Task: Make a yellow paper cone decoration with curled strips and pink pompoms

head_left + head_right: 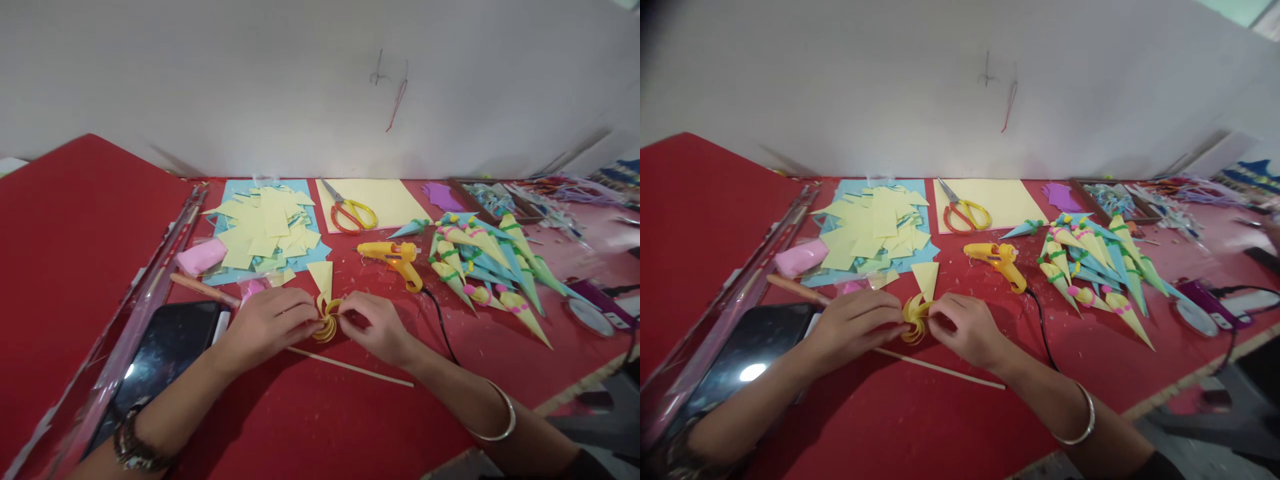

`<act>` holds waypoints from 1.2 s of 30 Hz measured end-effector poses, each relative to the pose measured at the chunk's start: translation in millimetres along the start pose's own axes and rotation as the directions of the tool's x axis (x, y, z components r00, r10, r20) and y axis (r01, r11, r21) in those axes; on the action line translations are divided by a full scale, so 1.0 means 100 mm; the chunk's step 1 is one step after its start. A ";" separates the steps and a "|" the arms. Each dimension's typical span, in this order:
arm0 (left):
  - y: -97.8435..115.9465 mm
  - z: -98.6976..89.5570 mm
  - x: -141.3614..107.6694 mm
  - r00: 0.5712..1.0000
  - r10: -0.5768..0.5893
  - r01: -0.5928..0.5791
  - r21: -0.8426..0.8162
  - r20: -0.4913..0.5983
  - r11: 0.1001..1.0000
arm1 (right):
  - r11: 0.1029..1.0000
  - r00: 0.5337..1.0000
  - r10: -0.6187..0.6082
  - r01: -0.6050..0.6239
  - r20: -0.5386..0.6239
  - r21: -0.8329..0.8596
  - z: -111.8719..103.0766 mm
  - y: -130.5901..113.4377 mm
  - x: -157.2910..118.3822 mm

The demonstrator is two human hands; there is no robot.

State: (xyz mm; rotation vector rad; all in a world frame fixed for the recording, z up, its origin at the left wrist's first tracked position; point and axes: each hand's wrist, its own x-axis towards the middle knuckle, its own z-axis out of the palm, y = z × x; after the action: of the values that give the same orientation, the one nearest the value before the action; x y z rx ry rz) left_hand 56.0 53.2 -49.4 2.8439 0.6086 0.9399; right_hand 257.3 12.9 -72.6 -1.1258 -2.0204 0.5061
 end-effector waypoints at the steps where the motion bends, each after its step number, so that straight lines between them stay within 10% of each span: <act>1: 0.00 0.00 0.00 1.000 -0.003 0.003 0.001 -0.005 1.000 | 1.000 1.000 0.017 -0.017 0.003 0.011 0.00 0.00 0.00; 17: -0.01 0.03 0.02 0.996 -0.072 0.076 -0.092 0.048 0.993 | 0.978 0.991 0.131 -0.135 0.040 0.157 -0.01 -0.09 0.02; 36: 0.03 0.02 0.06 0.994 0.048 -0.061 0.137 0.098 0.989 | 0.995 0.994 -0.097 0.097 0.041 -0.012 0.01 -0.03 0.00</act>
State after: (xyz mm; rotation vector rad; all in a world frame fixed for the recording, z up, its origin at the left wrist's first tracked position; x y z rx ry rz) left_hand 62.2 52.7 -46.8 3.0234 0.6125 0.7942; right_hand 254.9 11.2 -72.1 -1.0276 -2.1052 0.4690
